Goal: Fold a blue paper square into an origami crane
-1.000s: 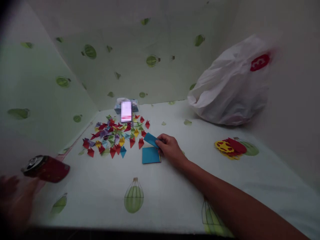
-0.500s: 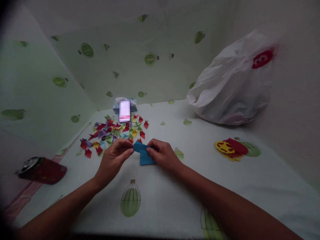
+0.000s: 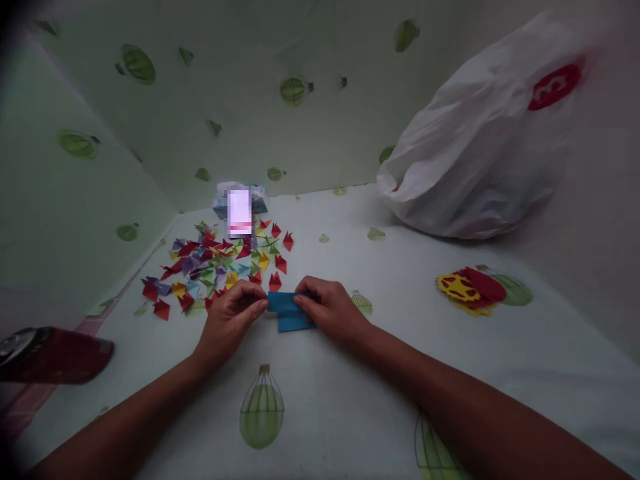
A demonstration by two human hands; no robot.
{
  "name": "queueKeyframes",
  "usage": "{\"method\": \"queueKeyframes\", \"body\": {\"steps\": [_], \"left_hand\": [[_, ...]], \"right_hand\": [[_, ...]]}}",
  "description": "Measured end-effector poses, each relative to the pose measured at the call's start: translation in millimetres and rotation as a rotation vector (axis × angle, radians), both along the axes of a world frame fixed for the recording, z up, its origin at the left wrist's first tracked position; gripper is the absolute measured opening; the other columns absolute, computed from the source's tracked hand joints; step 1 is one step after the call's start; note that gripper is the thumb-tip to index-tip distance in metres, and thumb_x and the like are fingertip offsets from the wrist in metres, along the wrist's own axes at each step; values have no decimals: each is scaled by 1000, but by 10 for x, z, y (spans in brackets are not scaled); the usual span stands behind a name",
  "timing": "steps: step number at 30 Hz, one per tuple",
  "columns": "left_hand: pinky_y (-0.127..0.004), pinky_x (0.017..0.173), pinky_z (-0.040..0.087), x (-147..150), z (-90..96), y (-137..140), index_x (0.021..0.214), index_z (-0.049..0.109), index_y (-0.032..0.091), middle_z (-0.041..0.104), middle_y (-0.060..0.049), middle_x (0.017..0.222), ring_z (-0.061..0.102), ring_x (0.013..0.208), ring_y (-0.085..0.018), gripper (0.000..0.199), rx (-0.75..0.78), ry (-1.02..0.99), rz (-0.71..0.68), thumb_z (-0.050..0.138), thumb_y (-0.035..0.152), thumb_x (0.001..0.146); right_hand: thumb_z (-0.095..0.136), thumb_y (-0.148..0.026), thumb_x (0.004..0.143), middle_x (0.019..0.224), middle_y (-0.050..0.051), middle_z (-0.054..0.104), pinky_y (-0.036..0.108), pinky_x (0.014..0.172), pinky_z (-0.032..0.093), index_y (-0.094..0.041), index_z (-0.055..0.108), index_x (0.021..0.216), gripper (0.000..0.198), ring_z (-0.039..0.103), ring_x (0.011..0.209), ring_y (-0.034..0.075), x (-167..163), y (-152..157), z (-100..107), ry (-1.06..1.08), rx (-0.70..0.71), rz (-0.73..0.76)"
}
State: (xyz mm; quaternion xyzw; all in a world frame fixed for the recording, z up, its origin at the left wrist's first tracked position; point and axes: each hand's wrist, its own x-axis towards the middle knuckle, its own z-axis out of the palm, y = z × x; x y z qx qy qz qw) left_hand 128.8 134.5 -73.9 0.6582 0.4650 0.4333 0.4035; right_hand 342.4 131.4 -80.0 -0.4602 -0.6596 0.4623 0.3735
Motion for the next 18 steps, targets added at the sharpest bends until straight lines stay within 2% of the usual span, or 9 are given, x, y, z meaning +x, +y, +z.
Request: {"method": "queueKeyframes", "body": {"steps": [10,15,18], "left_hand": [[-28,72,49,-40,-10,4,84,68,19,65,-3,83,61,77,-16,8,50,52,-59,70,27,84],[-30,79,52,-29,-7,-10,78,68,19,70,-7,97,66,94,-20,7,85,28,-44,70,23,83],[-30,77,52,-38,-25,-15,74,67,18,72,-6,93,67,88,-19,9,62,19,-23,71,23,81]], "right_hand": [[56,-30,89,61,-3,54,25,55,39,-19,57,79,15,51,56,12,-15,-11,-26,12,-22,2],[56,-28,89,63,-2,55,25,55,38,-19,58,78,15,52,58,12,-10,-7,-36,-27,30,32],[56,-27,89,61,-3,54,25,56,37,-19,58,78,14,50,57,12,-11,-17,-29,-35,40,48]]}}
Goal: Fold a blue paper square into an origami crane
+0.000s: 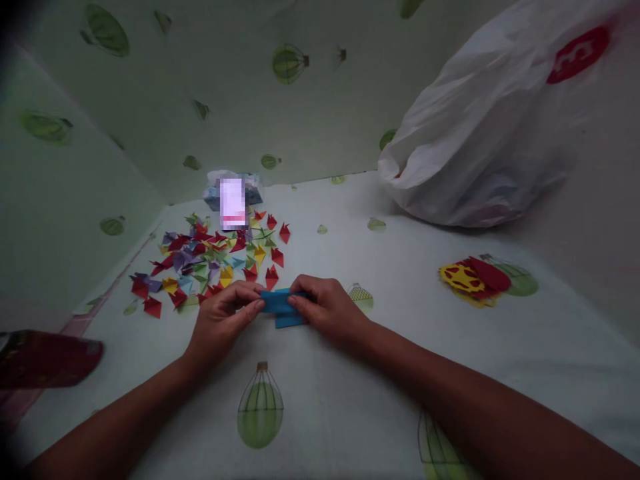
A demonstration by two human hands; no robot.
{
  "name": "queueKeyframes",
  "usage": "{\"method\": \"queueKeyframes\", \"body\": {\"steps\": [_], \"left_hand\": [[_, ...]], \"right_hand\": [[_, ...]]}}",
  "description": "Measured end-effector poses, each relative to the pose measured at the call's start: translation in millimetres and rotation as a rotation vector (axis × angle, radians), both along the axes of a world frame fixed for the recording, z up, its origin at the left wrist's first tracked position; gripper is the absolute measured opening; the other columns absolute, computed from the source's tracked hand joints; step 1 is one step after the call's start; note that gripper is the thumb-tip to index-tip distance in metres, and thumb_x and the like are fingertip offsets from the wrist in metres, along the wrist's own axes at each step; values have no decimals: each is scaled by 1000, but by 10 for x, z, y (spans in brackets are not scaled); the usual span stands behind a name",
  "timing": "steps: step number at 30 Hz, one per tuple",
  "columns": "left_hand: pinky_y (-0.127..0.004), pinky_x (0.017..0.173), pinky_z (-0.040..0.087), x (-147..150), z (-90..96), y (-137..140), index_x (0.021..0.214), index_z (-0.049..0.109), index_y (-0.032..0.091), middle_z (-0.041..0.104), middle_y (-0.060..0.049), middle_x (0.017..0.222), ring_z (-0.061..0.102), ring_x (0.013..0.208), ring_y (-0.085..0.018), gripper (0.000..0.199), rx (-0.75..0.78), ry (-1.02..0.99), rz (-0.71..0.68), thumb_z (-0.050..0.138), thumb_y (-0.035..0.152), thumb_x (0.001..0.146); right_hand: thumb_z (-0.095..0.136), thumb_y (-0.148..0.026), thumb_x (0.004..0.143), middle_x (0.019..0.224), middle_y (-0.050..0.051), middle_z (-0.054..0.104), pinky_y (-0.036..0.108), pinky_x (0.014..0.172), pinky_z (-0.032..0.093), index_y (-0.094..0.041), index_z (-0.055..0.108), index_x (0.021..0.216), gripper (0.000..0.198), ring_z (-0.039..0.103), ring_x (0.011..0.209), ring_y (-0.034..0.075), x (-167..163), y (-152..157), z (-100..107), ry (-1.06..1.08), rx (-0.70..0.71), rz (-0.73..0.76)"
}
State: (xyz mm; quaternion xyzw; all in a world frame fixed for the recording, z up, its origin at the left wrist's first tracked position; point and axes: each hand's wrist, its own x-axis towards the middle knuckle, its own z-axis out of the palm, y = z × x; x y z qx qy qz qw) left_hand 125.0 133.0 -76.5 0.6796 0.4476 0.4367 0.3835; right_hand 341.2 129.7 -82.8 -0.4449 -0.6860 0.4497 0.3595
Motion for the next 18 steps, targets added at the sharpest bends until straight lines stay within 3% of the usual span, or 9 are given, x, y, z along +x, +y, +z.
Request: {"method": "queueKeyframes", "body": {"steps": [7,18], "left_hand": [[-27,68,51,-8,-22,-26,71,66,18,71,-2,77,64,72,-15,12,-13,22,68,72,25,79],[-27,67,51,2,-17,-31,71,64,18,70,-2,78,63,72,-15,13,-4,27,81,72,25,79]], "right_hand": [[56,-27,89,61,-3,55,25,56,35,-19,59,78,14,49,58,12,-12,-12,19,-4,24,22],[56,-27,90,62,-2,57,25,57,36,-18,60,78,15,50,58,12,-22,-26,27,-20,37,33]]}}
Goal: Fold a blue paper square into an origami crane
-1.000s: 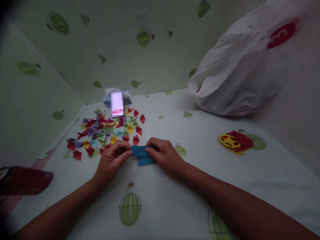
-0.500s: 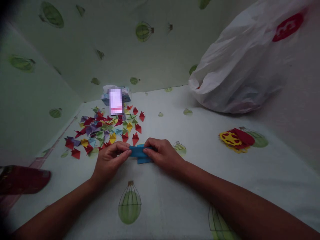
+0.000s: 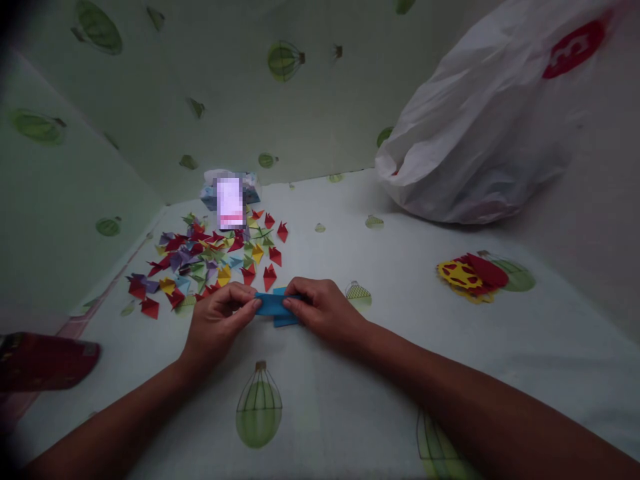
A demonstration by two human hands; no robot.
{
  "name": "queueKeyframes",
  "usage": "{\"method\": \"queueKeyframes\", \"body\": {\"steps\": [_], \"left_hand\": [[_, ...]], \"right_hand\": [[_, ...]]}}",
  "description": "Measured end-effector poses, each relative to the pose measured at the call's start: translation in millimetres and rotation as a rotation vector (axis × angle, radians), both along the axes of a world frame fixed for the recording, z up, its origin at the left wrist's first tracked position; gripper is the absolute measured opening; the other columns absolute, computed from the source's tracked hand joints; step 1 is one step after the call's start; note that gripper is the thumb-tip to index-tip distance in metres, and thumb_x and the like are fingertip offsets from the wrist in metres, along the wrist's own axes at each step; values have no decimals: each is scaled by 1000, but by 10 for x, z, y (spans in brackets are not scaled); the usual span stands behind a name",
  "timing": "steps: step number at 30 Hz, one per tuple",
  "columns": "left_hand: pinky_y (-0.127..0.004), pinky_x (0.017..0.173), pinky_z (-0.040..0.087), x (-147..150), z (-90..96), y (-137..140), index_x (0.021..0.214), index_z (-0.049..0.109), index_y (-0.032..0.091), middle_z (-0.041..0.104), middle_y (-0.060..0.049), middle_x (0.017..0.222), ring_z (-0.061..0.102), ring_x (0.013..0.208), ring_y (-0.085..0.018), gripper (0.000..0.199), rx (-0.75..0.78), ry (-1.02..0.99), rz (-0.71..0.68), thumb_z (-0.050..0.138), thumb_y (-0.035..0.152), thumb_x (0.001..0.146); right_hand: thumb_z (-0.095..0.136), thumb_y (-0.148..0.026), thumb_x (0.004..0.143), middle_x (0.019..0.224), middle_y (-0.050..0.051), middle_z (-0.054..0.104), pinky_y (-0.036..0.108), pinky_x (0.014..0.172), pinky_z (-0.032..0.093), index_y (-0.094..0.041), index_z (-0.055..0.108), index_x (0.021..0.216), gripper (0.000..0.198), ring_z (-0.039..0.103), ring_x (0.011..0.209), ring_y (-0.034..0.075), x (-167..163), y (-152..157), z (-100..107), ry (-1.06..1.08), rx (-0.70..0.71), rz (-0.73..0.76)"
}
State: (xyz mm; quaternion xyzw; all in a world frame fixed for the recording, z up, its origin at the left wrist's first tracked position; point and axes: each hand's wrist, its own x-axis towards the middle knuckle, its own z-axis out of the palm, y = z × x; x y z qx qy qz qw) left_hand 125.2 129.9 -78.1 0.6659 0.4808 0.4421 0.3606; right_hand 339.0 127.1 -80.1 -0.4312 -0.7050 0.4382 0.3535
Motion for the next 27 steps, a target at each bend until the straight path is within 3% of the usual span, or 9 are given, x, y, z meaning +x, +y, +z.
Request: {"method": "queueKeyframes", "body": {"steps": [11,17,22,27], "left_hand": [[-24,67,48,21,-17,-9,77,64,18,66,1,75,59,69,-12,12,-61,-67,3,73,24,79],[-25,71,49,2,16,15,112,67,19,66,0,80,60,73,-13,35,-176,-86,-43,74,26,78],[-24,63,44,-8,43,44,83,73,15,68,-3,76,57,69,-14,21,-307,10,-122,74,35,76],[-23,57,40,13,50,21,74,69,15,63,-1,67,51,63,-13,26,-323,45,-118,72,41,76]], "right_hand": [[56,-24,89,64,-2,58,25,58,36,-17,61,79,13,50,59,12,3,5,-12,-14,29,1],[56,-21,89,63,-2,55,24,59,34,-16,59,78,12,47,58,11,7,15,-33,-57,103,3],[55,-18,89,64,-3,53,24,60,33,-16,59,77,13,45,57,10,11,33,-57,-107,210,43],[56,-22,89,63,-2,56,24,58,35,-16,60,78,13,49,57,11,8,21,-37,-39,73,33]]}}
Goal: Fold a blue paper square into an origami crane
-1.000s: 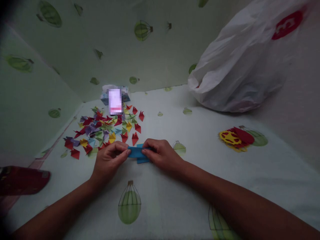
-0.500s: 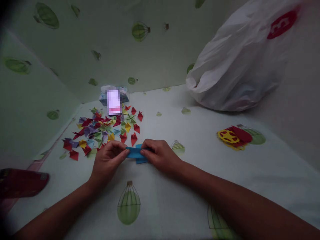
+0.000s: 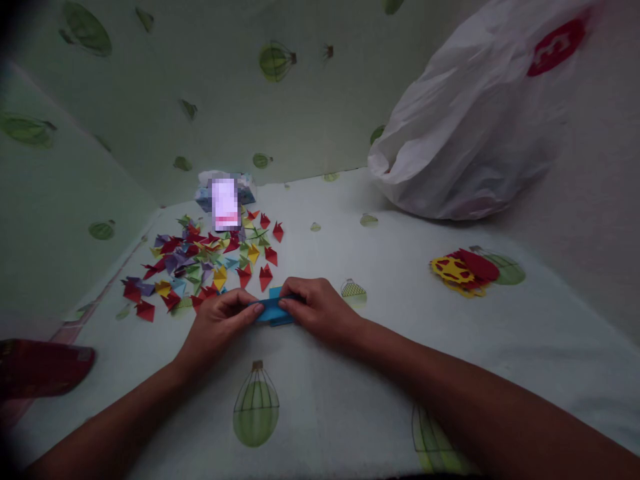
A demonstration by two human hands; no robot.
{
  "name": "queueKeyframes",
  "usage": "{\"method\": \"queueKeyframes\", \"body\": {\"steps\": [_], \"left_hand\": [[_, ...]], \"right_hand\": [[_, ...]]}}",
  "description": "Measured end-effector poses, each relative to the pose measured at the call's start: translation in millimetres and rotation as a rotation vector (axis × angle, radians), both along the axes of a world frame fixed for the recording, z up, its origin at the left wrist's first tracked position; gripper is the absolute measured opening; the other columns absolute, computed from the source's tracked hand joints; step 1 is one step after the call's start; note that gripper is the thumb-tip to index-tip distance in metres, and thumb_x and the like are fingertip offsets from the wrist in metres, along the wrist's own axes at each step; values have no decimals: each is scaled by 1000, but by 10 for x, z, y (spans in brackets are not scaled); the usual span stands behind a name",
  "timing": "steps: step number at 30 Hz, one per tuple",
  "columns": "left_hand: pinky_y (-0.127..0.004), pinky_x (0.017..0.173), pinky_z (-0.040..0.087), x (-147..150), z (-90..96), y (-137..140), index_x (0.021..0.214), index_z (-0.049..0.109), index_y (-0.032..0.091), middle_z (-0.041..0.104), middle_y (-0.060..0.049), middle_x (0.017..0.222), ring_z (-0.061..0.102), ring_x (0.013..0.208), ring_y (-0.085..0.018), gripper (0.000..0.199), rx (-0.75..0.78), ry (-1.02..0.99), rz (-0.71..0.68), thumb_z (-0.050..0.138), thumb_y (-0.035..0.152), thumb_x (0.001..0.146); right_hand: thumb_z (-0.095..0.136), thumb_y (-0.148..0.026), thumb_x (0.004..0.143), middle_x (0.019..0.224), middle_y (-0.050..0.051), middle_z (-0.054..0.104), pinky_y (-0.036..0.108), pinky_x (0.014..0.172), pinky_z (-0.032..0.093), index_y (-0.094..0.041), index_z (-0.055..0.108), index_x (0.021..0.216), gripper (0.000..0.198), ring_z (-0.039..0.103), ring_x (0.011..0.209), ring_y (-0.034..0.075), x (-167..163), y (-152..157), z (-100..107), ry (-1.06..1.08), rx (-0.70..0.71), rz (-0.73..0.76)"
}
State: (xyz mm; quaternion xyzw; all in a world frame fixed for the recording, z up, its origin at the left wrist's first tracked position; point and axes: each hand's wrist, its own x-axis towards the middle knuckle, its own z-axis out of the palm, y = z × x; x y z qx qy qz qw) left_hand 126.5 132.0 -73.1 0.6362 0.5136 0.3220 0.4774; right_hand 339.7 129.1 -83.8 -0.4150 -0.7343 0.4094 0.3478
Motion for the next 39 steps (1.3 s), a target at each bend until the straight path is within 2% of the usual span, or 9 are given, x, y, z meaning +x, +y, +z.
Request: {"method": "queueKeyframes", "body": {"steps": [7,13,15,21,24,28,34,36,39], "left_hand": [[-23,57,38,-8,13,-18,69,63,16,57,0,64,48,61,-12,27,54,-12,-8,69,40,78],[-22,57,38,-5,26,-18,75,66,16,60,1,66,51,60,-11,18,185,134,-147,64,33,83],[-23,58,39,5,24,-28,76,68,16,62,0,67,52,60,-11,19,231,170,-195,63,32,86],[-22,58,39,22,7,-89,73,67,16,61,1,64,52,58,-10,24,376,167,-165,61,29,91],[-22,57,38,25,6,-121,71,65,15,59,1,63,52,57,-10,24,440,154,-145,61,27,91],[-23,57,38,33,9,-142,70,63,16,57,2,63,52,58,-10,24,440,136,-120,61,26,92],[-27,68,42,62,-6,-124,78,68,18,59,-2,77,56,74,-15,10,446,127,-173,65,21,87],[-27,67,42,72,-7,-125,78,70,19,58,-2,75,55,73,-16,8,426,92,-168,67,20,85],[-26,61,38,86,-2,-145,70,67,18,52,0,69,49,65,-13,16,288,8,-61,68,25,85]], "right_hand": [[53,-23,91,59,-2,58,24,57,38,-17,59,78,15,54,56,12,-9,-36,59,49,-115,-40],[53,-19,90,60,-2,55,25,58,36,-17,59,76,15,50,54,11,-13,-35,61,-41,93,19],[53,-19,89,61,-2,56,25,59,37,-17,59,75,15,49,55,11,-19,-38,60,-25,83,31],[64,-32,83,63,-2,58,24,54,44,-17,59,80,17,55,53,11,-76,-43,22,290,-444,78],[66,-31,81,63,-3,58,23,53,45,-17,57,74,18,55,50,10,-97,-59,37,322,-512,72],[58,-25,85,64,-2,59,23,53,44,-17,56,73,14,54,50,9,-84,-91,113,234,-437,21],[57,-11,82,65,-1,59,24,60,36,-17,58,70,14,51,60,11,-43,-88,118,-114,92,61],[58,-12,82,64,-1,58,24,59,35,-18,58,70,14,49,60,11,-44,-86,104,-118,118,56],[58,-22,88,62,-2,55,24,56,35,-18,58,72,16,47,56,11,-58,-90,100,32,-41,-37]]}}
